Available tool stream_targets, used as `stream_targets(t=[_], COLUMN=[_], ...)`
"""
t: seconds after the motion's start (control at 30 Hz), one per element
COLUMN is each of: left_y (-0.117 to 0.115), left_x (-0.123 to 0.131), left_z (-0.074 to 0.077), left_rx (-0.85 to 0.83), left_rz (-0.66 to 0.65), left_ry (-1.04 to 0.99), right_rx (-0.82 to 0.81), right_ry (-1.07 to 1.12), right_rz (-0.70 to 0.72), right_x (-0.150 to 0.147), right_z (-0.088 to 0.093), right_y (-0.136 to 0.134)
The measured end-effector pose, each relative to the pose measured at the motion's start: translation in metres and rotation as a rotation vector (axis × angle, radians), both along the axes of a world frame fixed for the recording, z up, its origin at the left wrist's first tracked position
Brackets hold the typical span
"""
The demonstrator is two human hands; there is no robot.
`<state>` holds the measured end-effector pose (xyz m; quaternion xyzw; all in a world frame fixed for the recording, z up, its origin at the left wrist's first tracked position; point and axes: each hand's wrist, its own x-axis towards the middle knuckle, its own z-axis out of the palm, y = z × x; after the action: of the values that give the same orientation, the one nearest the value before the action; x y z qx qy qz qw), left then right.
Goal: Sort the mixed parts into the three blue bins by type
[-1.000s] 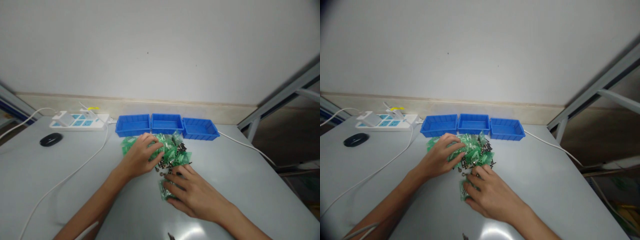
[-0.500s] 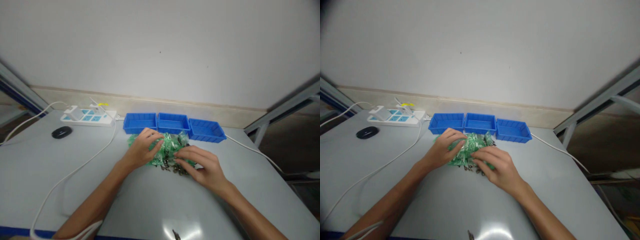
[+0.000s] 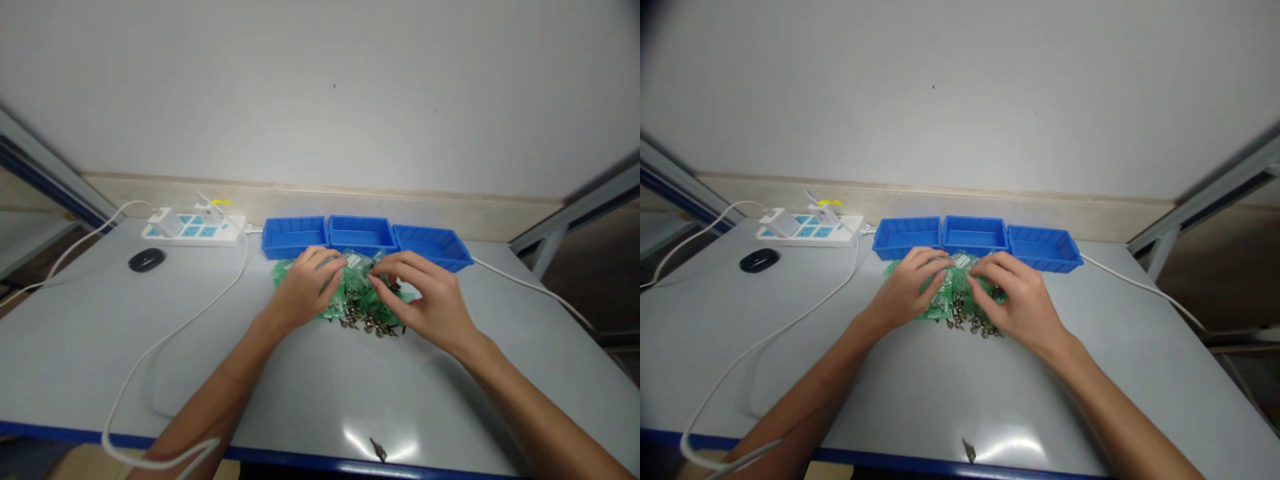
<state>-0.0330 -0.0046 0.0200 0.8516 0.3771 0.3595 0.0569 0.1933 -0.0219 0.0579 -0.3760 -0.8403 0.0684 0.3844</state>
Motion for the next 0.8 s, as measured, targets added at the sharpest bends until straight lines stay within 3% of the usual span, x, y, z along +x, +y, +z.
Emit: stream_targets(t=[0.1,0.2,0.33,0.47,0.63,0.8], left_y=[-0.001,-0.002,-0.003,-0.004,-0.004,-0.006], left_x=[0.003,0.005,0.009,0.012,0.012,0.014], left_z=[-0.001,-0.002,-0.001,-0.001,-0.002,-0.003], left_rx=[0.014,0.027,0.063,0.066,0.066,0.093], left_rz=[-0.012,-0.019,-0.035,-0.043,-0.043,-0.065], left_ry=[0.011,0.028,0.052,0.062,0.061,0.05], right_rx=[-0.32,-0.52,-0.495,-0.557,-0.625,-0.464], right_ry=[-0.211,-0.386,-0.457,-0.41,-0.265,-0.141], right_rz=[0.255,0.321,0.442,0.506,0.575,0.372], right_x=[0.007,0.009,0.006,0.007,0.019,0.028], right_z=[0.01,0.007,-0.015,-0.03,-0.026,-0.01], right_y=[-0.037,-0.076,-0.109,-0.11,-0.098,-0.074])
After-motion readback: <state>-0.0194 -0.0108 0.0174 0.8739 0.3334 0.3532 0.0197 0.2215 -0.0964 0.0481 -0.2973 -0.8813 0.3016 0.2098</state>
